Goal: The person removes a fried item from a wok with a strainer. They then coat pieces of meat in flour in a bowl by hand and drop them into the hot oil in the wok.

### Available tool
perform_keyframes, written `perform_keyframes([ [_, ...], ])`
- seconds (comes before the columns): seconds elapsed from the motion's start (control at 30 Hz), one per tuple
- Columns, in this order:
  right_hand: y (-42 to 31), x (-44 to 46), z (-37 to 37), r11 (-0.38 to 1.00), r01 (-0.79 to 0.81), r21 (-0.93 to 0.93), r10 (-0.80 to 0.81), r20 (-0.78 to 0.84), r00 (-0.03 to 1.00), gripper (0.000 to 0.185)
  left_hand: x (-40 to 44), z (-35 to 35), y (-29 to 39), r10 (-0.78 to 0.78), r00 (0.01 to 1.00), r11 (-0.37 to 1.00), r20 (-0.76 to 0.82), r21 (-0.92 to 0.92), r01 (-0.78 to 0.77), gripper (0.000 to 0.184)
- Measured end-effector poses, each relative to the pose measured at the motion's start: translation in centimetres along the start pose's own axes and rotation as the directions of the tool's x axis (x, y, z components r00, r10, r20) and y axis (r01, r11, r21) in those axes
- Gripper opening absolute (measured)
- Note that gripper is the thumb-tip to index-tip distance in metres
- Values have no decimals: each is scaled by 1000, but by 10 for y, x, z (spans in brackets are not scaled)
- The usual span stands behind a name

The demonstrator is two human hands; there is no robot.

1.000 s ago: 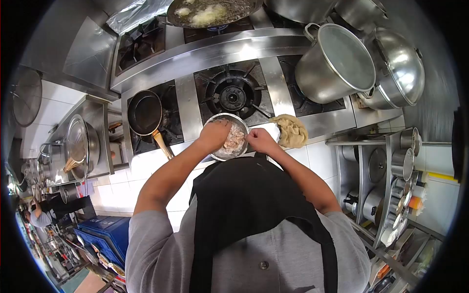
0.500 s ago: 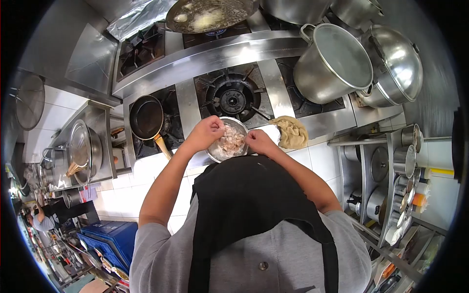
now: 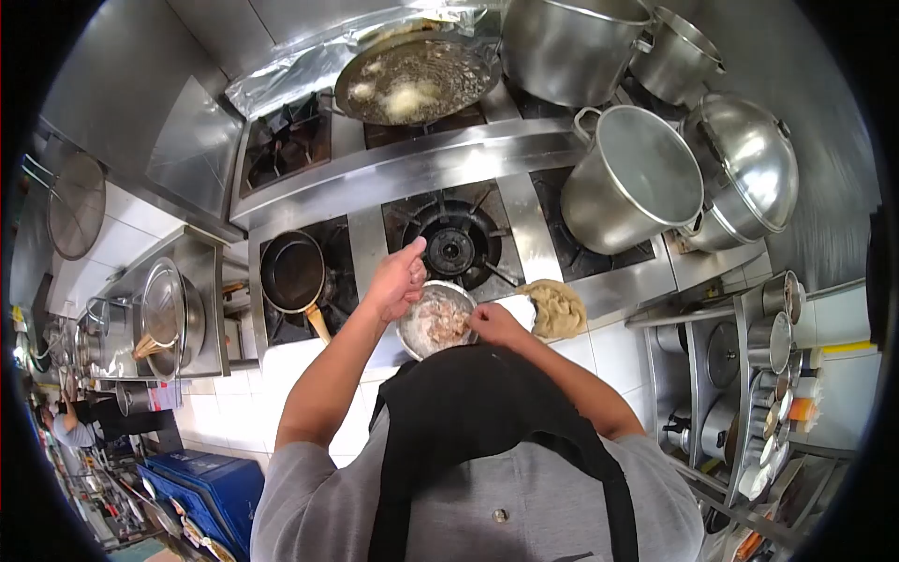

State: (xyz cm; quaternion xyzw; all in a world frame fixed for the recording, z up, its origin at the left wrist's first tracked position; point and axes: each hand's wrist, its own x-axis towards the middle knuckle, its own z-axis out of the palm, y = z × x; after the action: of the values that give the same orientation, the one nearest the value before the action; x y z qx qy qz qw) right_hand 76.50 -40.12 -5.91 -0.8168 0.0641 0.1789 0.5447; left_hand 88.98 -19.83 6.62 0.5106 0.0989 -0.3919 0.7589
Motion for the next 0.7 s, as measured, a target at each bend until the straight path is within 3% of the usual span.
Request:
perform_keyframes([
  [0.03,0,0,0,1000,10,-3,-10,-8,1000,32,6,6,9,53,994,996,-98,71,-46,38],
  [0.1,1,-1,0,998,-19,61,18,7,1000,25,24,19,27,140,983,983,-122,136,-123,45],
  [0.13,3,0,-1,996,75,54,-74,-12,997,25,34,24,37,258,956,926,-143,318,-202,48],
  [0.2,4,-2,-3,994,79,72,-79,-11,997,25,50,37,74,486,870,678,-86,665,-313,54],
  [0.27,0,-3,-12,994,-24,103,17,72,997,32,56,55,137,469,882,490,40,819,-298,49],
  [0.33,-2,-3,-17,992,-16,125,10,46,999,33,98,44,190,434,882,459,186,797,-394,30],
  [0.37,-1,-3,-17,989,-15,150,11,30,999,33,114,48,210,482,862,396,157,838,-375,27],
  [0.4,2,-2,-18,991,27,128,-27,-6,1000,31,112,63,234,469,864,170,184,941,-293,27],
  [0.47,0,-4,-22,991,45,128,-41,-30,999,30,154,62,255,582,749,-131,315,946,-296,23],
  [0.53,1,-5,-25,992,60,108,-54,-56,997,27,173,72,265,601,733,-197,318,948,-250,22],
  [0.6,0,-10,-28,989,32,145,-22,-68,997,26,196,80,267,525,787,-373,323,919,-128,22],
  [0.7,-1,-18,-33,984,16,176,0,-90,996,25,227,77,262,450,834,-430,319,896,-110,20],
])
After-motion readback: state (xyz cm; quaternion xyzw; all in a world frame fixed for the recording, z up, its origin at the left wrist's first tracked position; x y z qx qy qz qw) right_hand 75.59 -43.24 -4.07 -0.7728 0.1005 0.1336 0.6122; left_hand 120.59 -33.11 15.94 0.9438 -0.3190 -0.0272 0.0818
